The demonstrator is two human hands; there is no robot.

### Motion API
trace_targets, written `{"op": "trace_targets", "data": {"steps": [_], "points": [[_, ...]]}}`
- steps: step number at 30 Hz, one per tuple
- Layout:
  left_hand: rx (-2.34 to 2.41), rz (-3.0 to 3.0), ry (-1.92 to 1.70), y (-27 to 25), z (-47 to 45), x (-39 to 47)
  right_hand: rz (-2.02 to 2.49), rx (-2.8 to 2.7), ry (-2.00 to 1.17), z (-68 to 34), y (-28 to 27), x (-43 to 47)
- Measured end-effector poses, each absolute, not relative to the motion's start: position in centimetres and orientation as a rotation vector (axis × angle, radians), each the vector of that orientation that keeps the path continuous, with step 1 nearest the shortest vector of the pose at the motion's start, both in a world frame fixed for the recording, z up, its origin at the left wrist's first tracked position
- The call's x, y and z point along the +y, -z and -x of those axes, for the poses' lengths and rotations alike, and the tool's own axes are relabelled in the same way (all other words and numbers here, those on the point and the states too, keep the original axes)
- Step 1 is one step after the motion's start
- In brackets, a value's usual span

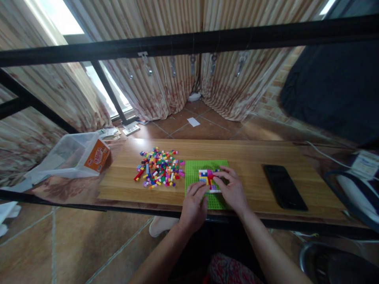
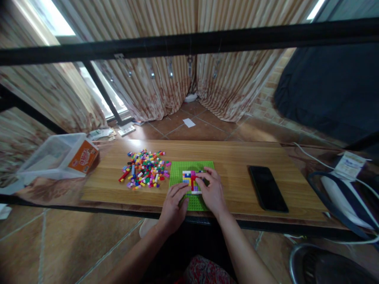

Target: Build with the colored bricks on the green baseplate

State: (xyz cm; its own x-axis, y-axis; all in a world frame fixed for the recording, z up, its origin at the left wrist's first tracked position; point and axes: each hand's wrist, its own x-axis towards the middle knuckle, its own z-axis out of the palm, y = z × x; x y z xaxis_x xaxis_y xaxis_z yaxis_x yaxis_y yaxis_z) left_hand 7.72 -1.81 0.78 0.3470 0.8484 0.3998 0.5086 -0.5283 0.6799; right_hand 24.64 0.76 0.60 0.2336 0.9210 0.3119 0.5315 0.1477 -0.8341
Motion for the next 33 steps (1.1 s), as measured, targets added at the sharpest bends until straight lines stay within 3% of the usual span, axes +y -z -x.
{"op": "trace_targets", "data": {"steps": [33], "points": [[1.508,-2.115,-1.066,-2.1,-10.1,1.6,1.510,-1.293,-0.486,-24.2,-0.1,-0.1]]}}
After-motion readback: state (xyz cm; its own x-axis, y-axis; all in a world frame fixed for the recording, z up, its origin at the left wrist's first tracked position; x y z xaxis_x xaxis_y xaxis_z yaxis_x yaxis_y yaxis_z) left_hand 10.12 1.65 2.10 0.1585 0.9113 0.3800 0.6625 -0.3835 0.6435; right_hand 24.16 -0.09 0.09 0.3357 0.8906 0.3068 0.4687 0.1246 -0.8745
